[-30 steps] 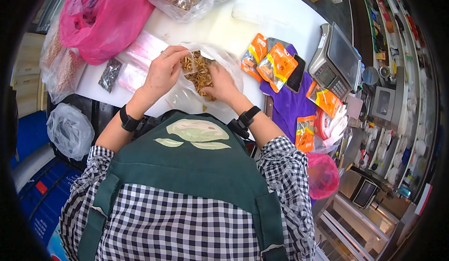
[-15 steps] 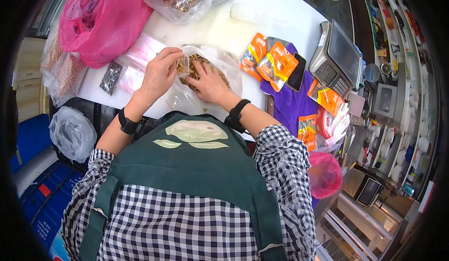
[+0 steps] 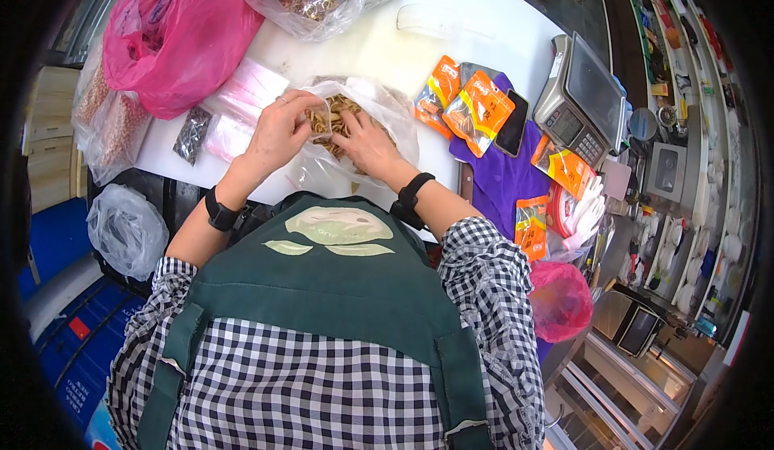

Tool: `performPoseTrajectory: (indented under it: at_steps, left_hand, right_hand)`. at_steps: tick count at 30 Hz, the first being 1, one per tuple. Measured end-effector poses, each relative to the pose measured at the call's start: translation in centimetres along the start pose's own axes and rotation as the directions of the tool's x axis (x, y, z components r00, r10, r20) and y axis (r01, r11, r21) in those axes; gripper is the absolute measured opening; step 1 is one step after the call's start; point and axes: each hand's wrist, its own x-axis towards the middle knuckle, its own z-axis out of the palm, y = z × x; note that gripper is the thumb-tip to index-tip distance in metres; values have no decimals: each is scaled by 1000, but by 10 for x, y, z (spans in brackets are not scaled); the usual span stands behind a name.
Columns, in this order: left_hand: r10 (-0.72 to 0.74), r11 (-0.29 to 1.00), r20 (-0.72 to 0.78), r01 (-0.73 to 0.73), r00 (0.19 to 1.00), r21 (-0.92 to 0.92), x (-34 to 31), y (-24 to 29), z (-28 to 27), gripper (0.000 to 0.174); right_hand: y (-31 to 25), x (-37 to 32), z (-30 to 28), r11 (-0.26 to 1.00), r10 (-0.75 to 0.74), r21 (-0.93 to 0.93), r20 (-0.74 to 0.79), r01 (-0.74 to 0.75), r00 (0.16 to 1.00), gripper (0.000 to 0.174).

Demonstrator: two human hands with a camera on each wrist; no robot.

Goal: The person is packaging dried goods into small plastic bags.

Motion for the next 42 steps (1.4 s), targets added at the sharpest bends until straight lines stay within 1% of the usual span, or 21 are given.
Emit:
performPoseTrajectory:
  at_steps: [2, 5, 6, 8, 9, 11, 12, 13, 15, 16, 17, 19, 20, 22, 23, 25, 29, 31, 35, 41, 42]
  left_hand:
    - [-2, 1000, 0, 2, 1000, 1, 3, 0, -3, 34]
    - [-22, 999, -41, 24, 999, 33, 7, 1, -6, 33]
    - [5, 999, -52, -3, 999, 47, 8, 1, -6, 35]
    - [28, 998, -68, -24, 997, 60, 7, 2, -3, 38]
    - [23, 998, -40, -21, 999, 52, 6, 2, 1, 39]
    - [17, 999, -15, -16, 1000, 43, 5, 1, 10, 40]
    - [18, 999, 6, -18, 1000, 26, 4, -1, 16, 40]
    - [20, 1000, 27, -20, 999, 10, 3, -2, 22, 40]
    - [42, 999, 24, -42, 999, 3, 3, -2, 32, 40]
    - [64, 998, 24, -64, 998, 0, 3, -1, 34, 40]
    - [63, 998, 22, -63, 998, 0, 4, 0, 35, 40]
    - [93, 995, 5, -92, 996, -44, 6, 4, 36, 40]
    - [93, 995, 4, -93, 996, -45, 8, 7, 34, 40]
    - [13, 997, 62, -9, 998, -72, 10, 14, 30, 42]
    - [13, 997, 62, -8, 998, -73, 10, 13, 31, 42]
    - [82, 995, 31, -79, 996, -65, 12, 11, 33, 44]
    - [73, 991, 55, -66, 996, -113, 13, 13, 36, 43]
    - [34, 993, 79, -25, 996, -115, 13, 12, 38, 43]
    - [34, 988, 49, -26, 998, -153, 11, 8, 39, 43]
    - [31, 993, 16, -29, 999, -113, 11, 5, 41, 48]
    - [28, 994, 9, -27, 1000, -109, 11, 6, 41, 49]
  right_hand:
    - [0, -1, -3, 996, 67, 53, 5, -67, 998, 38]
    - [10, -5, -4, 977, 98, 197, -61, -85, 993, 37]
    - [12, -7, -6, 978, 94, 194, -61, -81, 994, 37]
    - [16, -11, -11, 859, 232, 479, -53, -179, 971, 39]
    - [18, -13, -17, 861, 228, 478, -52, -176, 972, 39]
    - [21, -15, -30, 674, 352, 659, 113, -335, 929, 34]
    - [22, -15, -35, 620, 371, 713, 102, -328, 923, 30]
    - [24, -16, -41, 622, 371, 711, 103, -329, 923, 30]
    - [25, -19, -58, 319, 451, 859, 235, -401, 861, 29]
    - [21, -19, -72, 188, 455, 904, 267, -385, 850, 28]
    - [17, -19, -83, 189, 453, 903, 268, -385, 850, 28]
    - [11, -20, -99, 12, 467, 960, 243, -280, 850, 28]
    - [8, -20, -108, 13, 467, 960, 242, -281, 850, 28]
    - [2, -21, -123, -167, 445, 949, 315, -268, 838, 29]
    - [-2, -20, -130, -167, 445, 949, 315, -268, 838, 29]
    - [-9, -17, -139, -255, 410, 930, 353, -266, 841, 28]
    - [-16, -5, -130, -261, 368, 924, 362, -278, 857, 29]
    - [-16, 1, -121, -251, 426, 912, 406, -326, 808, 29]
    - [-17, 9, -126, -223, 420, 877, 480, -425, 771, 29]
    - [-14, 18, -133, -99, 436, 864, 484, -494, 759, 35]
    - [-12, 19, -134, -20, 440, 851, 479, -525, 759, 37]
